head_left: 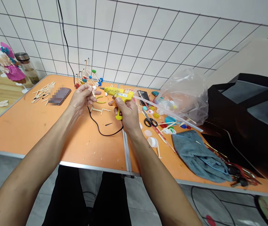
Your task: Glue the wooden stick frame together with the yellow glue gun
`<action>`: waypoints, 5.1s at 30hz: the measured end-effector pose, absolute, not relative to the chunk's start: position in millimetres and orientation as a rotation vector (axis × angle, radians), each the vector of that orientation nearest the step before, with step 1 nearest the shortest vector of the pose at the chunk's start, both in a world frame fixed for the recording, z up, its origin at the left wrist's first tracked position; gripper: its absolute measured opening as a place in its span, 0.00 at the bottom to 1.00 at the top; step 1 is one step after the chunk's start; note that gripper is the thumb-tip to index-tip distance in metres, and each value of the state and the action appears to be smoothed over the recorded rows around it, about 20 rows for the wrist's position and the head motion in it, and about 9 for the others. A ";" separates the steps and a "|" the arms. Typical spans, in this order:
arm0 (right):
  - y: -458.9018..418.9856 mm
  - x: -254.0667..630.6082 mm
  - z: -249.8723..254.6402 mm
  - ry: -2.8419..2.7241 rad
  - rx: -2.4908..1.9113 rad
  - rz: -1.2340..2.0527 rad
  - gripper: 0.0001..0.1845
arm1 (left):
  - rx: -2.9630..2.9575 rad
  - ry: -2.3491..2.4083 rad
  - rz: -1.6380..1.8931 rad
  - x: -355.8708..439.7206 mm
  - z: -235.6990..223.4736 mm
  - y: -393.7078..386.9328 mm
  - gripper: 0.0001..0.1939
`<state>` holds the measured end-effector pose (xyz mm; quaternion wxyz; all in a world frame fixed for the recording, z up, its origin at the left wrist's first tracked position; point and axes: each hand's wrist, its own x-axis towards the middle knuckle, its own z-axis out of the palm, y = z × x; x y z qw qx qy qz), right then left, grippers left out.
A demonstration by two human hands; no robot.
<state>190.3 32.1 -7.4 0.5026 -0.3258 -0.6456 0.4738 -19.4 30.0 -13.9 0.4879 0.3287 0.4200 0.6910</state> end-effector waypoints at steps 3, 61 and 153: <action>31.7 190.4 -6.7 -1.559 -0.779 1.152 0.37 | 0.774 1.014 1.694 -17.6 -11.8 29.6 0.13; 34.0 190.0 -12.3 -1.615 -0.740 1.069 0.33 | 1.157 1.060 1.787 -12.1 -19.7 29.7 0.04; 33.6 190.3 -9.8 -1.608 -0.736 1.075 0.34 | 1.180 1.076 1.716 -11.5 -18.3 28.6 0.04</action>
